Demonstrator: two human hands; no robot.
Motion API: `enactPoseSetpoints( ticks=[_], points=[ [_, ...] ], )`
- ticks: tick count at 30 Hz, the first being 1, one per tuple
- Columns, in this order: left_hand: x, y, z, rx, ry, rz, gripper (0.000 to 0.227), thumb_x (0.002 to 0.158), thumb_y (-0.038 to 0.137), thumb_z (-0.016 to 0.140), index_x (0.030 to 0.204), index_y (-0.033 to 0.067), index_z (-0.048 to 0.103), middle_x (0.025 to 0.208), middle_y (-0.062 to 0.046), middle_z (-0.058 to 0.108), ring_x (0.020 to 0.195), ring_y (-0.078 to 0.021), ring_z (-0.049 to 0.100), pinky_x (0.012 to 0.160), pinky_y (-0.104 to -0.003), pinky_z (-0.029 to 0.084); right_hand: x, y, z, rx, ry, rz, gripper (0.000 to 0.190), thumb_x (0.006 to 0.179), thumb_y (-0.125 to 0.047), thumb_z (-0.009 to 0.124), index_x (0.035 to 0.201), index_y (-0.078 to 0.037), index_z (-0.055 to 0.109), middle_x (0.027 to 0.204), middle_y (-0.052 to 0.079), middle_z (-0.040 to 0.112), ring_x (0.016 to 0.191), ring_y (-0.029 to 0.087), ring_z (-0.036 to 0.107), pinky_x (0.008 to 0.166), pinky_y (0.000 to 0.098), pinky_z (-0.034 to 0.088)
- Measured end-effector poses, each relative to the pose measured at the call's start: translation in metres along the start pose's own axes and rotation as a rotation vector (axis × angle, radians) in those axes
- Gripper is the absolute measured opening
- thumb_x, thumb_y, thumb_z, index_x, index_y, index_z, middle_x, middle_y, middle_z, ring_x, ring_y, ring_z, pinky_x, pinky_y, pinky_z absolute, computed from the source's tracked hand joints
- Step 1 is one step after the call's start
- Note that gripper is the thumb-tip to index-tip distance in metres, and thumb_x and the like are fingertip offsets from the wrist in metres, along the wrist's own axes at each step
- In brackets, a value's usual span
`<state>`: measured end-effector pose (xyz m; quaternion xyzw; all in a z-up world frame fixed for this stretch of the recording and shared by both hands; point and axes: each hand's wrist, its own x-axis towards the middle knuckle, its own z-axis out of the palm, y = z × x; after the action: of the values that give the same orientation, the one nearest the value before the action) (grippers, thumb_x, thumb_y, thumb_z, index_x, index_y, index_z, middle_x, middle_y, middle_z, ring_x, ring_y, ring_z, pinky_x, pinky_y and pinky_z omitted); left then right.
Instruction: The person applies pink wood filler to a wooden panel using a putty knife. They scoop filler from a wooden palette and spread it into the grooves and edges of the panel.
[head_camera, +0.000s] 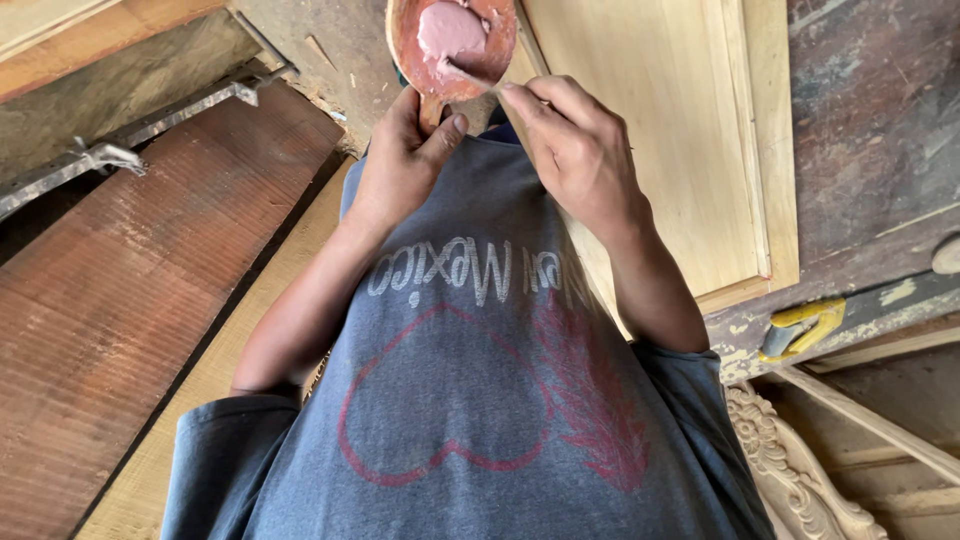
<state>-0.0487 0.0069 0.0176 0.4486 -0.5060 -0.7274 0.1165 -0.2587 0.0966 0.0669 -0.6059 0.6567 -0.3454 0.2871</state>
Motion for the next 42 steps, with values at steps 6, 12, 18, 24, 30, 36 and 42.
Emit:
enactPoseSetpoints(
  ticks=[6,12,18,24,30,36,42],
  points=[
    [-0.007,0.002,-0.020,0.055,0.060,-0.040,0.025,0.109,0.011,0.064,0.130,-0.0001,0.056,0.096,-0.001,0.068,0.073,-0.0035,0.059,0.062,-0.021,0.049,-0.025,0.035,-0.018,0.049,0.130,0.187,0.025,0.102,0.011,0.061,0.124,0.003,0.069,0.115,0.015,0.068,0.095,0.027,0.074,0.075,0.0321,0.061],
    [-0.014,0.001,-0.036,0.114,0.133,-0.143,0.028,0.108,0.016,0.067,0.129,0.0004,0.055,0.076,0.002,0.058,0.057,-0.0042,0.050,0.050,-0.021,0.041,-0.034,0.084,0.000,-0.121,0.160,0.191,0.025,0.098,0.009,0.066,0.121,0.001,0.072,0.109,0.013,0.068,0.092,0.032,0.072,0.079,0.0415,0.058],
    [-0.017,0.000,-0.030,0.111,0.131,-0.194,0.029,0.108,0.018,0.068,0.126,0.0002,0.054,0.076,0.003,0.057,0.056,-0.0039,0.050,0.050,-0.021,0.041,-0.039,0.101,0.017,-0.129,0.156,0.160,0.026,0.096,0.009,0.067,0.120,0.001,0.073,0.110,0.013,0.068,0.094,0.032,0.071,0.081,0.0424,0.057],
    [-0.016,0.000,-0.028,0.119,0.125,-0.204,0.030,0.108,0.019,0.068,0.127,0.0003,0.055,0.078,0.003,0.058,0.058,-0.0037,0.051,0.051,-0.021,0.042,-0.034,0.097,0.023,-0.238,0.146,0.135,0.026,0.097,0.008,0.067,0.121,0.001,0.074,0.111,0.011,0.068,0.095,0.030,0.070,0.082,0.0423,0.058],
    [-0.015,0.000,-0.029,0.154,0.111,-0.205,0.036,0.107,0.024,0.068,0.130,0.0000,0.055,0.078,0.001,0.060,0.058,-0.0043,0.053,0.050,-0.021,0.044,-0.038,0.092,0.023,-0.391,0.075,0.103,0.016,0.101,-0.001,0.069,0.113,-0.002,0.079,0.108,0.010,0.067,0.089,0.028,0.065,0.080,0.0417,0.058],
    [-0.012,-0.002,-0.030,0.163,0.104,-0.175,0.036,0.108,0.024,0.068,0.132,0.0003,0.055,0.083,0.001,0.062,0.061,-0.0041,0.053,0.052,-0.021,0.046,-0.025,0.106,0.007,-0.284,0.057,0.055,0.026,0.099,0.009,0.060,0.119,0.002,0.077,0.118,0.009,0.069,0.102,0.028,0.068,0.090,0.0396,0.058],
    [-0.014,-0.003,-0.033,0.152,0.101,-0.187,0.036,0.108,0.024,0.069,0.133,0.0012,0.055,0.081,0.002,0.060,0.061,-0.0041,0.053,0.052,-0.021,0.045,-0.033,0.101,-0.006,-0.253,-0.096,0.094,0.025,0.103,0.007,0.059,0.118,0.001,0.078,0.112,0.011,0.069,0.094,0.024,0.070,0.082,0.0370,0.058]
  ],
)
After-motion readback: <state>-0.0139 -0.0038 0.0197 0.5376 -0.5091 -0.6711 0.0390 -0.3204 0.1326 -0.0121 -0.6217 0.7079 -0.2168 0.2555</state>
